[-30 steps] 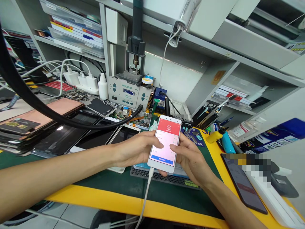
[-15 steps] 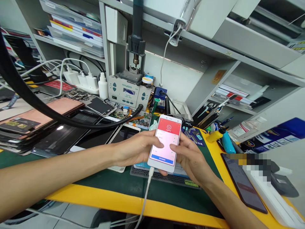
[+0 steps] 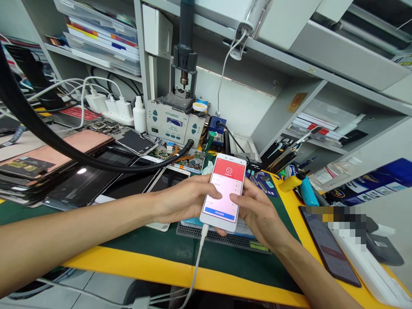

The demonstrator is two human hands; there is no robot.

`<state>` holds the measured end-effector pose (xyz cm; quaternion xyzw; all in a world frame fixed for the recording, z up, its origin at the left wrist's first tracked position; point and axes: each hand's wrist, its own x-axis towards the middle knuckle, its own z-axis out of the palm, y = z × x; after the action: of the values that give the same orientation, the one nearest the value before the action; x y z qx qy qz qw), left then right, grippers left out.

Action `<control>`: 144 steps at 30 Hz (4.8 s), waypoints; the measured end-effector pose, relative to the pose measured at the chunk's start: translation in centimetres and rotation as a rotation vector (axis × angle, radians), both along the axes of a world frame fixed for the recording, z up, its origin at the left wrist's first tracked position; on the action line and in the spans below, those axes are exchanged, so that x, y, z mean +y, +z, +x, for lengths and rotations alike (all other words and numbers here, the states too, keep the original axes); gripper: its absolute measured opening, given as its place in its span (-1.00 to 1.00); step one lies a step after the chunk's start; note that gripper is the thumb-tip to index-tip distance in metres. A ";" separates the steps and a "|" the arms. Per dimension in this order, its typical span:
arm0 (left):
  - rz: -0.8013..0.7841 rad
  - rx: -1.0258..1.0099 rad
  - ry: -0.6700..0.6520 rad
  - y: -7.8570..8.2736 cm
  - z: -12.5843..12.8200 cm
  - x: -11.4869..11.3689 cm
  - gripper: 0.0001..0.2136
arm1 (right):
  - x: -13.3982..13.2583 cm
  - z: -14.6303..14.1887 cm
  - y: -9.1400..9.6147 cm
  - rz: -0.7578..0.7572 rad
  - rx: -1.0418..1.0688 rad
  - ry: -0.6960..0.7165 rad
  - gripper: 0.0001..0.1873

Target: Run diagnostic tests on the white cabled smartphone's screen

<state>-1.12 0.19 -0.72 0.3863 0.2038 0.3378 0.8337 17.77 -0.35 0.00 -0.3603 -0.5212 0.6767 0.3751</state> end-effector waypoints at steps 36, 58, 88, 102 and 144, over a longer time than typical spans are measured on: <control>0.011 -0.035 -0.026 -0.2 0.0 0.2 -0.65 | 0.0 -0.1 -0.1 0.033 -0.059 0.006 -0.57; 0.006 -0.016 -0.026 -0.1 -0.1 0.1 -0.62 | 0.1 -0.2 -0.1 0.058 -0.077 0.028 -0.59; -0.002 -0.036 -0.015 -0.1 0.0 0.1 -0.62 | -0.1 -0.1 0.1 0.053 -0.071 -0.002 -0.57; -0.003 0.000 -0.009 -0.1 0.0 0.1 -0.65 | -0.1 0.1 0.0 0.063 -0.093 0.017 -0.59; 0.007 -0.122 0.006 -0.6 -0.2 -0.3 -0.44 | 0.3 -0.3 0.1 -0.030 0.037 0.002 -0.51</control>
<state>-1.34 -0.12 -1.36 0.3672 0.1528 0.3637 0.8423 17.49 -0.10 0.06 -0.3529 -0.5043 0.6911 0.3788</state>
